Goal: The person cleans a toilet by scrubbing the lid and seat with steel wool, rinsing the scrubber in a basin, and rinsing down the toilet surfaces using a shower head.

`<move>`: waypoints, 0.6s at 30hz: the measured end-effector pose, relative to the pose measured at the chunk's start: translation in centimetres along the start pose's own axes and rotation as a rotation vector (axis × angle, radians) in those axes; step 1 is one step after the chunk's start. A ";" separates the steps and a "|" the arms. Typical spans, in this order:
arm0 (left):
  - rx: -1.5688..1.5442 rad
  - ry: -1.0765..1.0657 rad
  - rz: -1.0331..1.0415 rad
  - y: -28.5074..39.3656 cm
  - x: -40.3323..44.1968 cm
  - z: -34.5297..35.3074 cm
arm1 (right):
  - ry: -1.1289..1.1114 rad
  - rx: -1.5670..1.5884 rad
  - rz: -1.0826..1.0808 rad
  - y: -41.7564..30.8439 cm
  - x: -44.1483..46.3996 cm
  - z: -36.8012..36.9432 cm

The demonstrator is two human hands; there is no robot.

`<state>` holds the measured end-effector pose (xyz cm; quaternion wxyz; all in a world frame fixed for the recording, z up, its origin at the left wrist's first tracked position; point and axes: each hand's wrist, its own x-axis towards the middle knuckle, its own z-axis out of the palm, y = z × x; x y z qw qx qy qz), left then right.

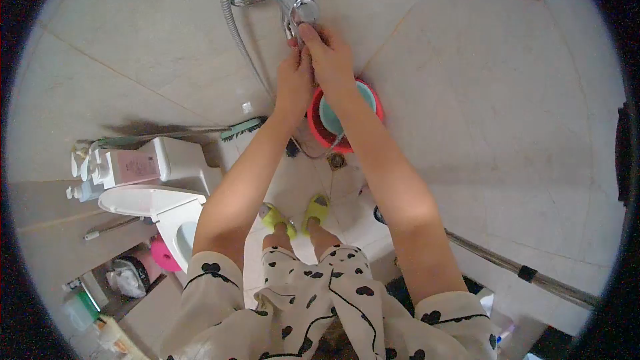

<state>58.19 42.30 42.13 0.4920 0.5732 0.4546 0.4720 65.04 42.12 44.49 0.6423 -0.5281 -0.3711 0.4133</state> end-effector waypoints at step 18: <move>-0.111 -0.255 -0.370 -21.7 -6.8 9.2 | 0.396 0.142 0.342 22.7 -4.9 -12.9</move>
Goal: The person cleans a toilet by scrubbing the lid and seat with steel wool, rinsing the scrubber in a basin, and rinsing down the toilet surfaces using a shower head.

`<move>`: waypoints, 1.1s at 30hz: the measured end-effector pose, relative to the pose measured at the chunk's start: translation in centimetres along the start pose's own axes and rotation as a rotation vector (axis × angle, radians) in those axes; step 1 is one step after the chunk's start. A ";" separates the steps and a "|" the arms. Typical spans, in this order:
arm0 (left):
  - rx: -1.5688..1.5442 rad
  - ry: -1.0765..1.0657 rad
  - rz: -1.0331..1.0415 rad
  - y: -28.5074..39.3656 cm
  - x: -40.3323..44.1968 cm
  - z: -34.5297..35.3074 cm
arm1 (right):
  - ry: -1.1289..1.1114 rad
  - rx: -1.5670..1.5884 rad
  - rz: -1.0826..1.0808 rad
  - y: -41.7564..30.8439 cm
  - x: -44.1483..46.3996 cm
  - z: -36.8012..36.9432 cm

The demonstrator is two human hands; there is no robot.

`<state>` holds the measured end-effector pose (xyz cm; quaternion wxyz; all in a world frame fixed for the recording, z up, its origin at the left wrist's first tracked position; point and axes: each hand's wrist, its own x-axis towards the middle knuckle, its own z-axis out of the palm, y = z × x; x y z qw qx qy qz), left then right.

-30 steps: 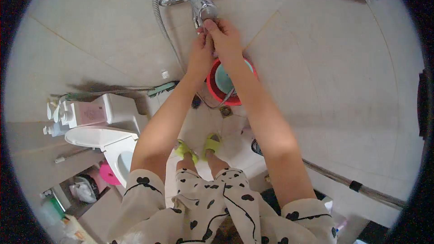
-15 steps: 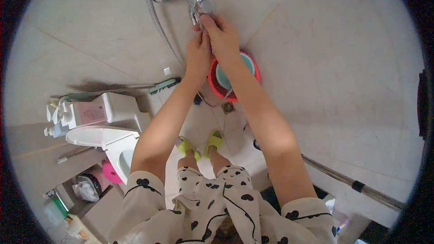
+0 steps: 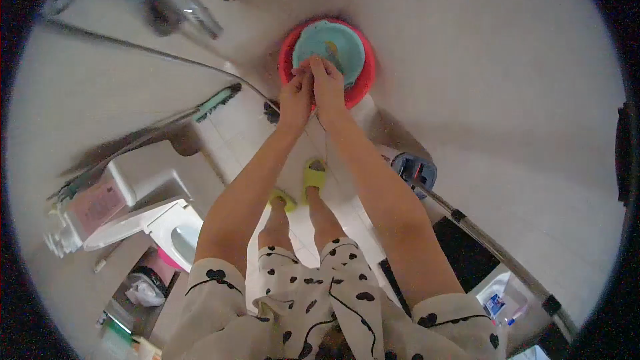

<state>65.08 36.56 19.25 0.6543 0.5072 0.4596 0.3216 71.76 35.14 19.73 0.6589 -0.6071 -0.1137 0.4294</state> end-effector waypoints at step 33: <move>-0.171 -0.321 -0.718 -29.4 9.4 3.8 | 0.290 -0.289 0.355 25.6 15.5 -18.5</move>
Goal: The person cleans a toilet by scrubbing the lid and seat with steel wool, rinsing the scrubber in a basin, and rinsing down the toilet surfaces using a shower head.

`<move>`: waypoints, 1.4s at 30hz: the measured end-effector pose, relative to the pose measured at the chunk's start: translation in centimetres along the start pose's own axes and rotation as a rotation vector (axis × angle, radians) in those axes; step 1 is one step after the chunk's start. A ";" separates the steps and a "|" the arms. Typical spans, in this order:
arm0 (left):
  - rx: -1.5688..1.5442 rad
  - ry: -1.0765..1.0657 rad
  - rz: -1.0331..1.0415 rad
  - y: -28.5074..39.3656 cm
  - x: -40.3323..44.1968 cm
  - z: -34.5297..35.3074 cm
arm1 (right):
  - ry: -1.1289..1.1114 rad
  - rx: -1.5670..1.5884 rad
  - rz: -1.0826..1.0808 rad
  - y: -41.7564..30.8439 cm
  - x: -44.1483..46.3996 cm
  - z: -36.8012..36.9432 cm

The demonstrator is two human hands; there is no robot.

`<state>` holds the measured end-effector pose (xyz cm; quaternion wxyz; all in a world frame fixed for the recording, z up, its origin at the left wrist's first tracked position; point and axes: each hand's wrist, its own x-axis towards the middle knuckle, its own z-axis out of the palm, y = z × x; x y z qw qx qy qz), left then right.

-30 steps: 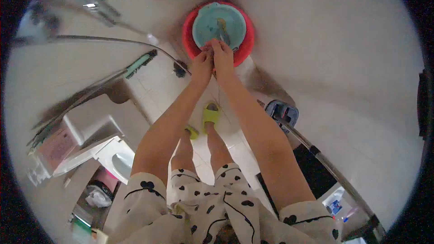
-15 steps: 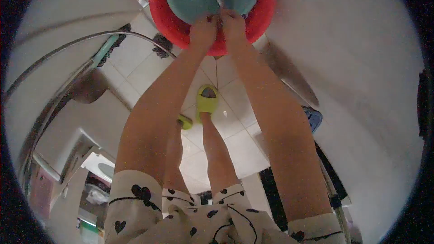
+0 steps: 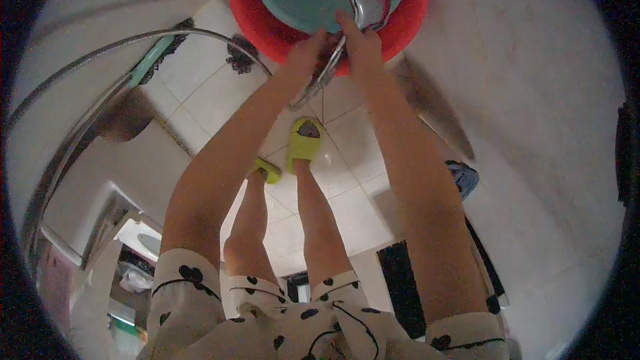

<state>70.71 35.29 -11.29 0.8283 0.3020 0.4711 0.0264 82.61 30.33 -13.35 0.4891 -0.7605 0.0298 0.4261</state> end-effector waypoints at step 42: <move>0.027 0.069 0.206 4.2 -18.2 -5.7 | -0.363 0.165 0.119 -0.8 -17.0 8.3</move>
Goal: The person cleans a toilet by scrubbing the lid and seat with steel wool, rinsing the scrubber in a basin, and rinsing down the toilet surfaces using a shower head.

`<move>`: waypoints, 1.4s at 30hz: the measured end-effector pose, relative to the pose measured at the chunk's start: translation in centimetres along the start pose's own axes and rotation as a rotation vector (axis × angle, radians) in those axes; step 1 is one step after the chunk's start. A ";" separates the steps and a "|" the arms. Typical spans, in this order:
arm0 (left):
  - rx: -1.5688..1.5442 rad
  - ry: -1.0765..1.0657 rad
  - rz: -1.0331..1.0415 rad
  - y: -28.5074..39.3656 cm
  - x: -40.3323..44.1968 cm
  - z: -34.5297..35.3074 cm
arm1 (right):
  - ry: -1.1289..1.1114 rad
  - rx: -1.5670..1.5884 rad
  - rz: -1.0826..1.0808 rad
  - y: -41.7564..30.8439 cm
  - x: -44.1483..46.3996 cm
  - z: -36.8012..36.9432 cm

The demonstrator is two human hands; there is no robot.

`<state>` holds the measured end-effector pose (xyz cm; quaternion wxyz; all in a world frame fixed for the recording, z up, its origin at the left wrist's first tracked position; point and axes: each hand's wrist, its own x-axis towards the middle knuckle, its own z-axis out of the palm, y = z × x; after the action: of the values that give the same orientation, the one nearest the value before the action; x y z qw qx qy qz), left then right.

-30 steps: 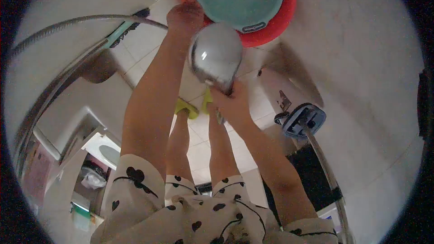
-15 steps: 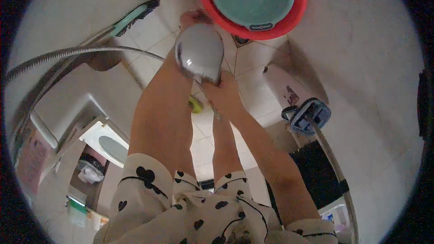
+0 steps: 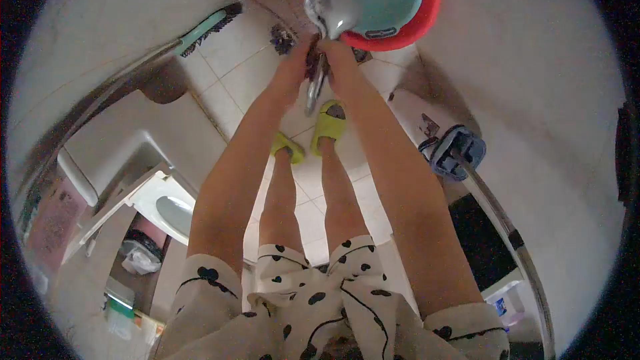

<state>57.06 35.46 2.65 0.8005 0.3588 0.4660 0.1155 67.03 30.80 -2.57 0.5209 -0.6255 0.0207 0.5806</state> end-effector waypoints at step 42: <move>0.616 -0.258 0.099 6.6 -3.4 0.0 | -0.307 0.253 0.039 -7.5 9.3 -5.9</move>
<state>56.19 38.48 9.41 0.7002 0.6177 0.3559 -0.0385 78.99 35.63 -6.12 0.5808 -0.4586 0.0257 0.6720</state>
